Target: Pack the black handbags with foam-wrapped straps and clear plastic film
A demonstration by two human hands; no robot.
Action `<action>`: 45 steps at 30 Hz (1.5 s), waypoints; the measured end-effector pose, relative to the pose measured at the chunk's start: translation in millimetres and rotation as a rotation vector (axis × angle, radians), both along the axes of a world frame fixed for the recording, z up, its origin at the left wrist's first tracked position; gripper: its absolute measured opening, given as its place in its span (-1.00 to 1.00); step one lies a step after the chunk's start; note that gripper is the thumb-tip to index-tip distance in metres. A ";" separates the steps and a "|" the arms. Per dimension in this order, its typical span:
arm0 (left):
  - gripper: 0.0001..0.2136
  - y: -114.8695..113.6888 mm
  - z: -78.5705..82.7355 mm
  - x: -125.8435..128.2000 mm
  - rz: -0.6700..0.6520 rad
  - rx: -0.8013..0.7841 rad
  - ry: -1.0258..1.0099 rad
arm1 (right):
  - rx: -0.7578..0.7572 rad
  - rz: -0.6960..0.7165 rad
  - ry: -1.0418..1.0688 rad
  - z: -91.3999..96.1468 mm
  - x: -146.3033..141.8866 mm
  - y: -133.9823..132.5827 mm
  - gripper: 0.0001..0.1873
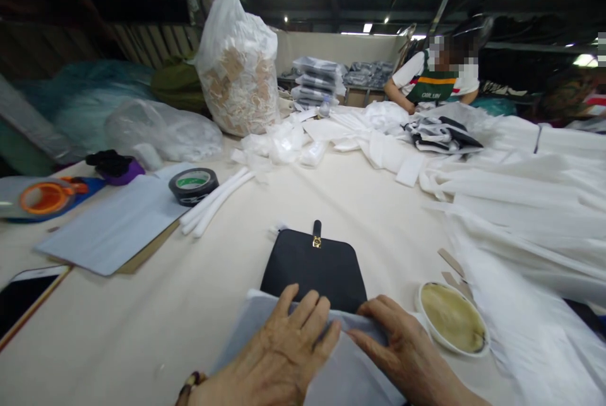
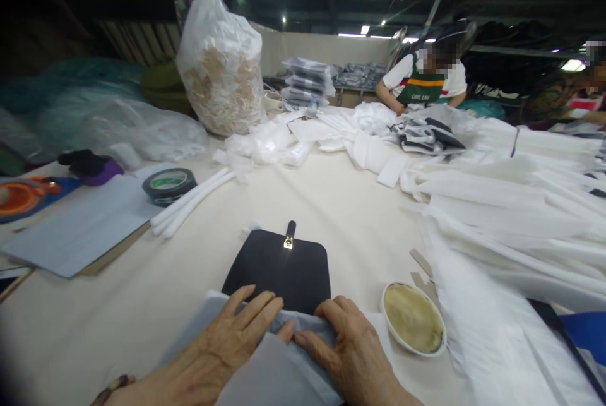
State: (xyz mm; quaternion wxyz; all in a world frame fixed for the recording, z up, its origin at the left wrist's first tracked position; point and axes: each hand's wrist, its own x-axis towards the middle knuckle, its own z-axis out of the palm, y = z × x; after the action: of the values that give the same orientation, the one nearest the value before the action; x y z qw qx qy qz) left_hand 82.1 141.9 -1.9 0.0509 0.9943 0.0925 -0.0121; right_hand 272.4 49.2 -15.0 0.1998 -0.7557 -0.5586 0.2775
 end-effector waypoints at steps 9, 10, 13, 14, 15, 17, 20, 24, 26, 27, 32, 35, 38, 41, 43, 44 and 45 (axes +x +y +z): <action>-0.60 0.7 -32.0 -5.3 -0.013 -0.002 0.025 | -0.035 0.094 0.031 13.6 7.8 1.7 -0.61; -0.61 1.1 -37.6 -5.2 -0.017 0.013 0.022 | -0.044 0.111 -0.004 18.9 10.5 7.9 -0.59; -0.64 1.4 -51.4 -3.7 -0.005 0.043 -0.010 | -0.016 0.075 -0.119 29.0 17.8 42.4 -0.58; -0.65 1.1 -53.6 -3.2 -0.002 0.052 -0.025 | 0.001 0.043 -0.147 28.5 19.1 57.8 -0.60; -0.65 0.7 -54.1 -2.8 -0.004 0.064 -0.040 | 0.005 0.026 -0.179 25.8 19.4 74.0 -0.61; -0.63 -0.3 -49.9 -2.4 -0.026 0.093 -0.060 | -0.018 -0.003 -0.226 15.3 17.3 105.3 -0.59; -0.61 -1.3 -32.0 -1.9 -0.074 0.095 -0.026 | -0.066 -0.038 -0.269 -2.0 11.6 140.6 -0.57; -0.59 -1.1 3.7 -0.7 -0.075 -0.017 0.101 | -0.137 -0.041 -0.234 -3.4 15.2 161.2 -0.52; -0.56 -1.1 19.7 -0.6 -0.058 -0.100 0.169 | -0.164 0.013 -0.160 7.5 21.4 163.2 -0.54; -0.55 -1.3 25.8 -0.8 -0.046 -0.140 0.197 | -0.166 0.045 -0.123 15.3 23.9 162.7 -0.54; -0.32 -5.7 35.3 -3.7 0.006 -0.281 0.199 | -0.100 0.126 -0.110 63.1 9.2 146.1 -0.66; -0.17 -9.2 35.8 -6.1 0.021 -0.312 0.185 | -0.016 0.160 -0.214 84.4 -19.2 121.2 -0.71; -0.10 -11.5 37.6 -8.3 0.060 -0.337 0.175 | 0.093 0.168 -0.311 93.6 -44.5 84.0 -0.67; -0.01 -12.9 36.7 -10.2 0.071 -0.373 0.071 | 0.122 0.147 -0.129 90.7 -54.3 44.0 -0.71; 0.05 -13.9 34.0 -11.7 0.063 -0.380 -0.019 | 0.119 0.108 0.097 82.3 -53.1 23.0 -0.74; 0.06 -14.4 32.4 -12.6 0.054 -0.375 -0.052 | 0.125 0.072 0.206 76.7 -51.6 15.2 -0.74; 0.05 -15.0 31.0 -13.5 0.043 -0.368 -0.066 | 0.136 0.033 0.300 70.5 -50.1 9.2 -0.73</action>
State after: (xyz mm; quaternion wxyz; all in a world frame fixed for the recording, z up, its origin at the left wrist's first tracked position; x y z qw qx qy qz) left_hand 68.6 126.8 29.1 0.2353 0.9659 0.1080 0.0049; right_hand 222.4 58.4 55.5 0.3274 -0.6812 -0.5521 0.3520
